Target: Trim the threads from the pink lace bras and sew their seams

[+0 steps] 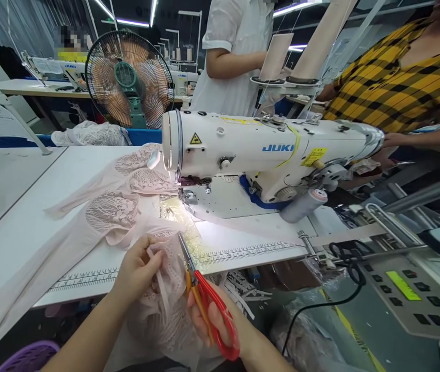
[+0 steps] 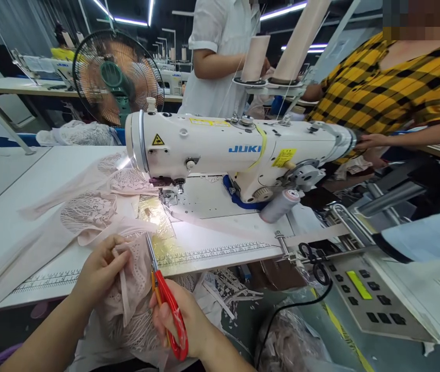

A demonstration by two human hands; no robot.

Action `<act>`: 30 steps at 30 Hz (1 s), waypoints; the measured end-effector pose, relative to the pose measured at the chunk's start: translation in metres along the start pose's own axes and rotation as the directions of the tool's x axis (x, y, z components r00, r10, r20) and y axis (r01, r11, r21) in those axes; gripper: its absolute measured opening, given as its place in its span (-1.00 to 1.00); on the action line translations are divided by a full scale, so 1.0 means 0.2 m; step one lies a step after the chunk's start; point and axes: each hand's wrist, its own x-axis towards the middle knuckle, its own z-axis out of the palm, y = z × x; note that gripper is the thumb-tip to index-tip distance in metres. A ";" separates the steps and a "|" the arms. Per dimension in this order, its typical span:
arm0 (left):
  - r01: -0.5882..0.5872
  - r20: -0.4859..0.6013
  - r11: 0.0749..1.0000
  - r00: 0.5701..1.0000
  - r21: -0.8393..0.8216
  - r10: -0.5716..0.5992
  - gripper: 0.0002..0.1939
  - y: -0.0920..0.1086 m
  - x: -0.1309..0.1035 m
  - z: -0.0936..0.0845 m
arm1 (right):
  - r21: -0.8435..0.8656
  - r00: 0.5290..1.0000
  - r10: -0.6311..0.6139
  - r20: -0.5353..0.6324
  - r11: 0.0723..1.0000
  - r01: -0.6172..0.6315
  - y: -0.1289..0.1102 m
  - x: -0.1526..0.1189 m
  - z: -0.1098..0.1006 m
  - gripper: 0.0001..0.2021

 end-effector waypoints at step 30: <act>0.094 0.073 0.991 0.992 0.097 -0.101 -0.70 0.12 0.11 0.09 | -0.024 1.000 0.027 -0.007 0.999 -0.027 0.02 -0.01 -0.02 -0.46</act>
